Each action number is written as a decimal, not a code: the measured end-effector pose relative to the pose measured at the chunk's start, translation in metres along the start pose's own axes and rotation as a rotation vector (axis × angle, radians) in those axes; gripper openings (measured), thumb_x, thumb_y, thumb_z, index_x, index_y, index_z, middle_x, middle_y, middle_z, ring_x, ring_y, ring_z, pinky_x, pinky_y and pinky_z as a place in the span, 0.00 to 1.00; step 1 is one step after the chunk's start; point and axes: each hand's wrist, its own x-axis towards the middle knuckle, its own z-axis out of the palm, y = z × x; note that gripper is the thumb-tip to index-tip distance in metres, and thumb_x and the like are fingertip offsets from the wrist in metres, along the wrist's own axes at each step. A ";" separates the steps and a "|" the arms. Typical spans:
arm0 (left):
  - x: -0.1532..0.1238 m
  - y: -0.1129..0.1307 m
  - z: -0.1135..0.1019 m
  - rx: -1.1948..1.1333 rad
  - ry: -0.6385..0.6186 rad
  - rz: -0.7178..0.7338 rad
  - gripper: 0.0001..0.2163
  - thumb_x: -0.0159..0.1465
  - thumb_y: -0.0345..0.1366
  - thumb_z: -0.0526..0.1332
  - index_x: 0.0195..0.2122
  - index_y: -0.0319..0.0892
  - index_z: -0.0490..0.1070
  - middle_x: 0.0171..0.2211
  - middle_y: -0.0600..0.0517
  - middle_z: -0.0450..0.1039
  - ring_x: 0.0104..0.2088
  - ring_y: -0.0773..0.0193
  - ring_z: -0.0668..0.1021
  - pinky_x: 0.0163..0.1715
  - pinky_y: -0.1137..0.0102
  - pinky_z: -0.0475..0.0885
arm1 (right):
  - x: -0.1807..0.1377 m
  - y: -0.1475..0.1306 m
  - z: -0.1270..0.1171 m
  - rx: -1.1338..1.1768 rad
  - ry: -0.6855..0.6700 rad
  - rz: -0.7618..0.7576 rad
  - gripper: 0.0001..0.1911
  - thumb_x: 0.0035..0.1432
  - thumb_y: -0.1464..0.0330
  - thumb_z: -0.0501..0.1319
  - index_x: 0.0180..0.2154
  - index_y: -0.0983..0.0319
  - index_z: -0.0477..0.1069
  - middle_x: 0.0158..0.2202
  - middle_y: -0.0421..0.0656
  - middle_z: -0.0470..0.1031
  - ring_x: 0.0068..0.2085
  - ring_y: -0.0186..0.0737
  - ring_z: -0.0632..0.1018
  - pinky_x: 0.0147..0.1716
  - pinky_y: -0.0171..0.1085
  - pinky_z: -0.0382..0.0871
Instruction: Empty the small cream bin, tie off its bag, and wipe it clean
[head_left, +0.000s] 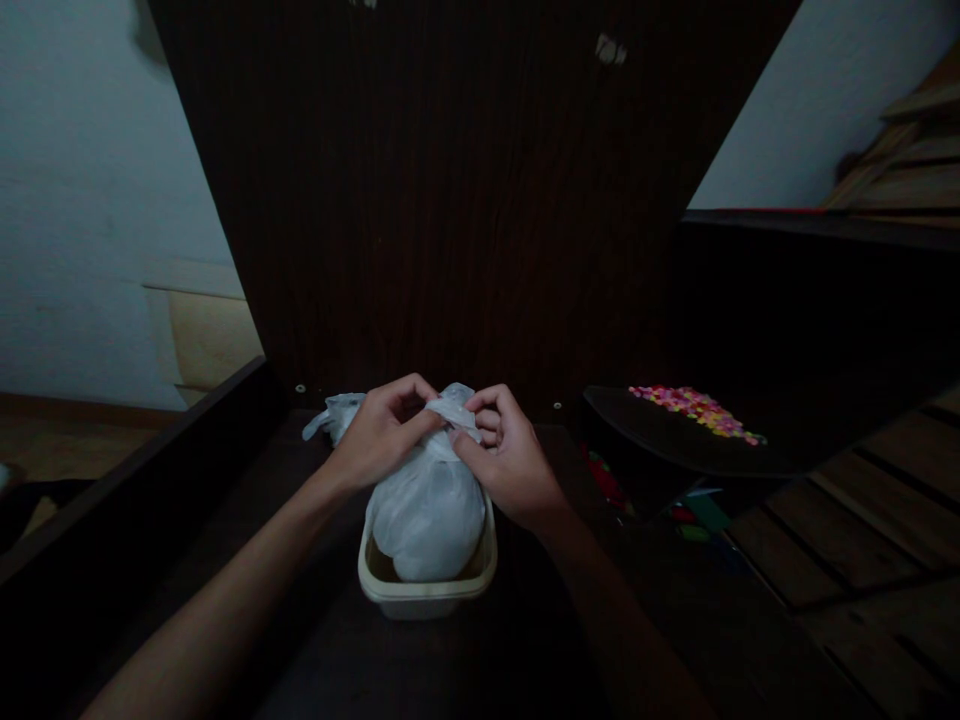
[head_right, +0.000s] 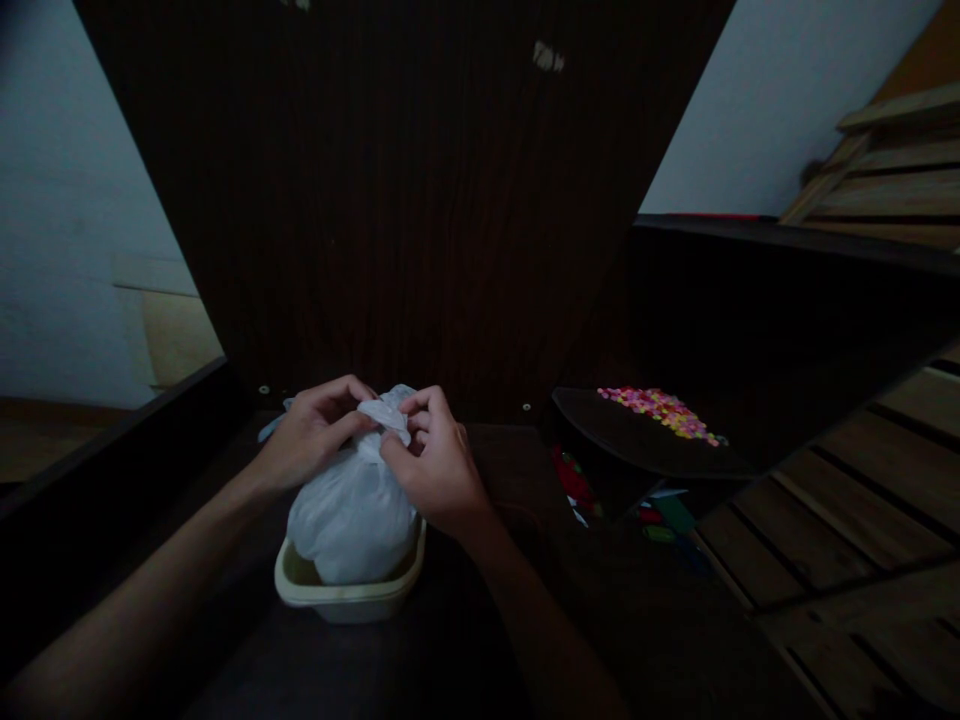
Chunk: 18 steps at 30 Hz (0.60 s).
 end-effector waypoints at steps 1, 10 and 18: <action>0.000 -0.001 0.001 -0.002 0.019 0.022 0.05 0.56 0.35 0.65 0.28 0.40 0.72 0.29 0.53 0.74 0.31 0.64 0.75 0.32 0.71 0.69 | 0.000 0.001 0.000 -0.018 0.006 0.002 0.16 0.52 0.66 0.63 0.40 0.56 0.59 0.31 0.37 0.73 0.27 0.34 0.72 0.25 0.33 0.62; -0.002 -0.002 0.001 -0.044 -0.017 0.188 0.07 0.51 0.27 0.63 0.27 0.41 0.65 0.31 0.55 0.67 0.32 0.67 0.71 0.32 0.72 0.66 | 0.004 0.008 -0.009 -0.278 0.083 -0.049 0.15 0.53 0.69 0.60 0.43 0.56 0.60 0.29 0.35 0.70 0.26 0.35 0.71 0.27 0.35 0.62; -0.003 -0.002 0.002 -0.230 -0.148 0.168 0.15 0.49 0.22 0.62 0.33 0.43 0.59 0.35 0.56 0.61 0.33 0.69 0.66 0.30 0.75 0.64 | 0.005 0.001 -0.010 -0.520 0.061 -0.211 0.09 0.53 0.75 0.55 0.37 0.59 0.66 0.35 0.42 0.73 0.34 0.39 0.74 0.34 0.36 0.65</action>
